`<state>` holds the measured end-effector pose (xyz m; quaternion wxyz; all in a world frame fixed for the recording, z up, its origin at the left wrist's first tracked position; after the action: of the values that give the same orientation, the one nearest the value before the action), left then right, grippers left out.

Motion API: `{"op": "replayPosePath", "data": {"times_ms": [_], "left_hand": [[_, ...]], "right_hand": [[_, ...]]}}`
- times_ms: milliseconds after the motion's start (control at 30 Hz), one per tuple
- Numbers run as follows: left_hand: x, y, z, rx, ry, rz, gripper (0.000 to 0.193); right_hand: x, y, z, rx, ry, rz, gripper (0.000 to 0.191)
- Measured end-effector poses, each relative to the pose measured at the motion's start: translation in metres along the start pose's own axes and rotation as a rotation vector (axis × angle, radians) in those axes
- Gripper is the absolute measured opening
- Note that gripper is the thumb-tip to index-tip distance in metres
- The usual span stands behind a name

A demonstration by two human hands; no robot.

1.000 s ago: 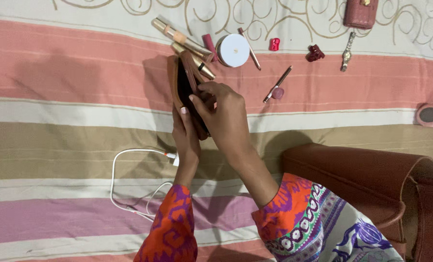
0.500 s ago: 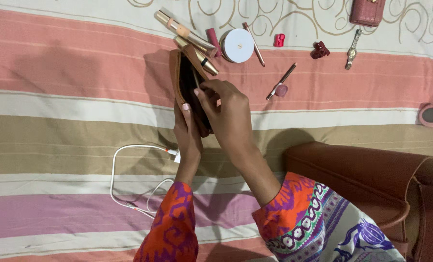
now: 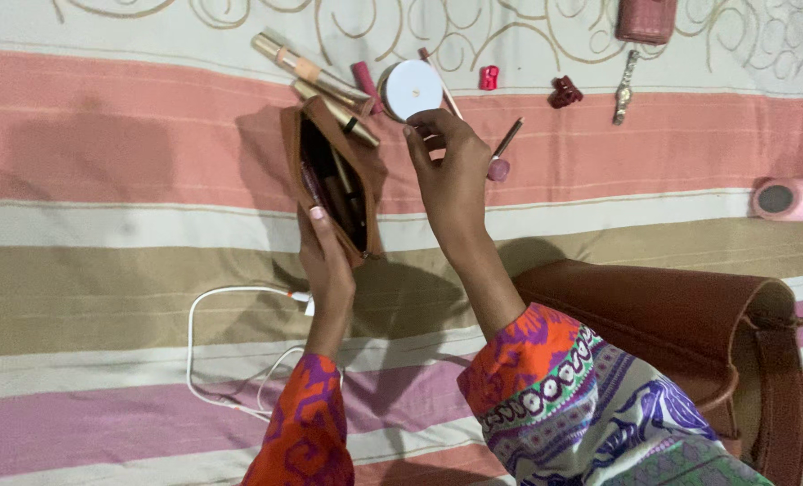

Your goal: The person packs a brown handbag on a bed, placing a tissue pack, sunglasses, and a charger cable inside, then picks up cosmetics one at a time from the bed and places them into a small makeup pouch, zipping it closed at the end.

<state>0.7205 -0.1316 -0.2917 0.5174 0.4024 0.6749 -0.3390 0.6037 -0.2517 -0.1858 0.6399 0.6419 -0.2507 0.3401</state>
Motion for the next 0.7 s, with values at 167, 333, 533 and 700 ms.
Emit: {"op": "replayPosePath", "data": {"times_ms": [167,333,533,700], "left_hand": [[-0.002,-0.002,-0.005,0.032,0.047,-0.041,0.067],[-0.001,-0.002,-0.006,0.032,0.08,0.03,0.071],[-0.003,-0.003,-0.01,0.016,0.106,0.023,0.073],[-0.002,-0.003,-0.011,-0.001,0.081,0.078,0.072]], "right_hand": [[-0.022,0.016,0.017,-0.082,0.022,-0.044,0.013],[-0.034,0.029,0.032,-0.126,0.0,-0.06,0.014],[-0.033,0.039,0.046,-0.143,-0.024,-0.128,0.018],[-0.03,0.044,0.054,-0.121,-0.02,-0.169,0.018]]}}
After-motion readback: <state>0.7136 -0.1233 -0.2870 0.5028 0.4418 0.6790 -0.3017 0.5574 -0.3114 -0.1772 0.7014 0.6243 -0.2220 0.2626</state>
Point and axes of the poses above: each hand's wrist, its own z-axis towards the middle knuckle, its own y-axis out of the back of the hand, x = y × z, the point moved 1 cm from there along z, towards the middle knuckle, and after that the axes turned 5 degrees about x, right-handed, at the moved point
